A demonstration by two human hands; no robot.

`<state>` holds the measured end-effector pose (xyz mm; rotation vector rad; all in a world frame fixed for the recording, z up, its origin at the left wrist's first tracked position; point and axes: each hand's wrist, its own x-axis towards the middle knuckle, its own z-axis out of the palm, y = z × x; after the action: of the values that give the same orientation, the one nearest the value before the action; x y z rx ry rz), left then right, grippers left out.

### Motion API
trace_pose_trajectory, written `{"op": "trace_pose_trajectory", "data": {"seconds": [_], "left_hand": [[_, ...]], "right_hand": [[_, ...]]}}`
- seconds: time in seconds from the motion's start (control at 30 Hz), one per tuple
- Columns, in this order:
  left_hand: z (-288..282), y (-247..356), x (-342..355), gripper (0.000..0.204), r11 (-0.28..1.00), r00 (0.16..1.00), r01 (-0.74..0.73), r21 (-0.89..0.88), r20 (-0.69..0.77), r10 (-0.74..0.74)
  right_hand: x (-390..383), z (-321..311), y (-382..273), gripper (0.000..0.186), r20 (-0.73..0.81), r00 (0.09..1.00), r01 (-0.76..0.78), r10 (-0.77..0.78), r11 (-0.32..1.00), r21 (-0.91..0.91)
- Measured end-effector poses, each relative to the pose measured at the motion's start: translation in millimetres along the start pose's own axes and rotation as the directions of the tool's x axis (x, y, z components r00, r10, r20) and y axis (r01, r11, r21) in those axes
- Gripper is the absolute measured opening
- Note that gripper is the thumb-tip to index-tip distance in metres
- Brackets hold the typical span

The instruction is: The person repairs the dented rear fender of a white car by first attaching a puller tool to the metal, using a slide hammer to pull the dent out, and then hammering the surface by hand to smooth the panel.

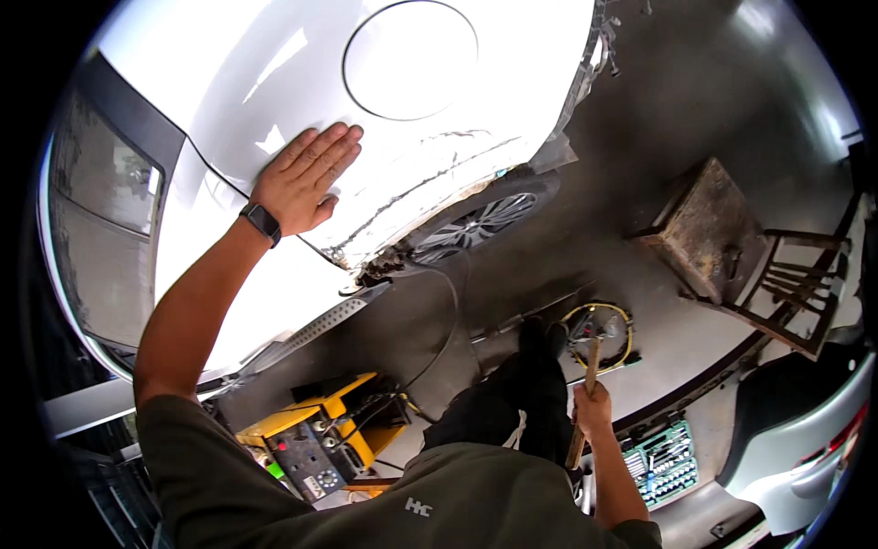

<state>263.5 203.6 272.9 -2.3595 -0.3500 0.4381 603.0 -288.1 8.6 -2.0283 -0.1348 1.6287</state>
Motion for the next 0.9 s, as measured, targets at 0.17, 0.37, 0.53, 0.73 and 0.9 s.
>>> {"op": "trace_pose_trajectory", "data": {"seconds": [0.17,0.37,0.53,0.73,0.9], "left_hand": [[-18.2,-8.9,58.8,0.093,0.943,0.924,-0.315,-0.108,0.193,0.331],[-19.2,-1.1,82.2,0.091,0.897,0.836,-0.438,-0.064,0.338,0.432],[-8.7,13.5,97.6,0.095,0.851,0.770,-0.514,-0.109,0.379,0.513],[-7.1,16.0,111.7,0.097,0.840,0.739,-0.500,-0.212,0.402,0.541],[2.1,37.7,134.5,0.094,0.830,0.807,-0.516,-0.209,0.206,0.554]], "right_hand": [[21.1,-8.7,24.0,0.023,-0.038,0.999,0.020,-0.019,1.000,0.014],[28.8,3.6,30.5,0.022,-0.045,0.998,0.039,-0.038,0.999,0.027],[48.3,29.6,40.5,0.021,-0.040,0.999,0.028,-0.028,1.000,0.001],[50.7,75.6,30.2,0.020,-0.118,0.975,0.191,-0.186,0.981,0.033],[39.7,121.5,-19.4,0.023,-0.164,0.971,0.205,-0.175,0.960,0.191]]}}
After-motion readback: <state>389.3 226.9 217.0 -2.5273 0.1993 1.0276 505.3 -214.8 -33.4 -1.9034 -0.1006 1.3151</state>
